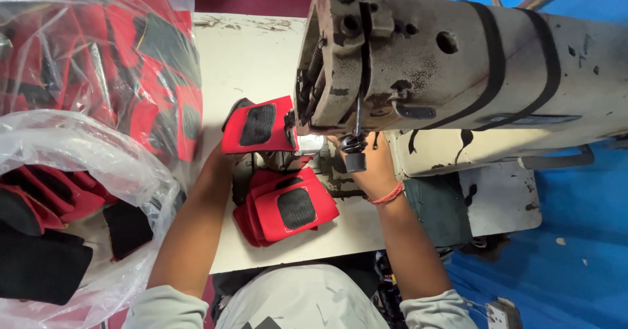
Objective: Sewing red and black fabric components for shoes using an industrial sewing machine.
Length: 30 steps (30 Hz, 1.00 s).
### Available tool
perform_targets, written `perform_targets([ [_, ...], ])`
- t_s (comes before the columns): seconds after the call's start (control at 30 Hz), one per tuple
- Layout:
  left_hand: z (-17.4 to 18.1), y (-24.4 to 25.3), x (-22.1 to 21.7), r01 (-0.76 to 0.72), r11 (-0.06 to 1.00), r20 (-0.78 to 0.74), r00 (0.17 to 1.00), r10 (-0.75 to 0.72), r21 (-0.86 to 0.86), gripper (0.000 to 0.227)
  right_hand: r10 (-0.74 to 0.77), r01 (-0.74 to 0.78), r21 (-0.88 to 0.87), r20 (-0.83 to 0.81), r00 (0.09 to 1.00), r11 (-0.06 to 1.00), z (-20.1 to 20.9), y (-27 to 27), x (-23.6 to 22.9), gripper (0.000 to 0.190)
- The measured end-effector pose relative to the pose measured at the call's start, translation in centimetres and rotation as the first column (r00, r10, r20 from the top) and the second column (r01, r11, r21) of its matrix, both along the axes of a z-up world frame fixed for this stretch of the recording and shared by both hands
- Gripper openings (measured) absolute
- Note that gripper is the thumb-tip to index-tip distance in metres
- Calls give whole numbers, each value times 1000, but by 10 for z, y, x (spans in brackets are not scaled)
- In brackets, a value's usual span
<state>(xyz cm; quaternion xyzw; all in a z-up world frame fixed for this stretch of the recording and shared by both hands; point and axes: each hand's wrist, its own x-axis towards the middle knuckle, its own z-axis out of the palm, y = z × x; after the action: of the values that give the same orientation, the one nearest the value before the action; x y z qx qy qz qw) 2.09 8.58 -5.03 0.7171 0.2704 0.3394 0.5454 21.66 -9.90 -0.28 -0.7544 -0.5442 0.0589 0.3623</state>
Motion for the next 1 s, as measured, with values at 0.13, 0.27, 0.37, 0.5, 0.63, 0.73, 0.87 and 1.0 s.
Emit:
perform_targets([
  [0.13,-15,-9,-7,85,982,153,986,-60,-167,30,-151,108,-308,-119,981,945,5,9,-7,52],
  [0.27,-20,-17,-6,208,931,315,943,-110,-299,36,32,-31,7,-213,977,1000,-11,9,3,39],
  [0.37,-28,-25,-13,298,874,434,894,-113,-385,40,51,-52,-29,-34,998,998,-18,4,5,38],
  [0.5,-39,-38,-26,418,773,579,811,-81,-477,45,-215,143,-266,-266,940,953,15,-5,-11,50],
  [0.63,23,-69,-45,519,690,680,731,-53,-505,49,-26,41,-333,48,998,942,-42,-37,3,22],
  [0.73,30,-77,-40,478,657,694,713,97,-583,38,36,-10,-128,199,979,992,-47,-53,0,37],
  [0.87,48,-83,-21,99,599,366,866,342,-795,13,-59,45,70,211,976,997,-10,-70,-1,34],
  [1.0,59,-92,-11,-51,719,327,867,377,-693,11,-289,177,364,284,914,914,39,-104,5,12],
])
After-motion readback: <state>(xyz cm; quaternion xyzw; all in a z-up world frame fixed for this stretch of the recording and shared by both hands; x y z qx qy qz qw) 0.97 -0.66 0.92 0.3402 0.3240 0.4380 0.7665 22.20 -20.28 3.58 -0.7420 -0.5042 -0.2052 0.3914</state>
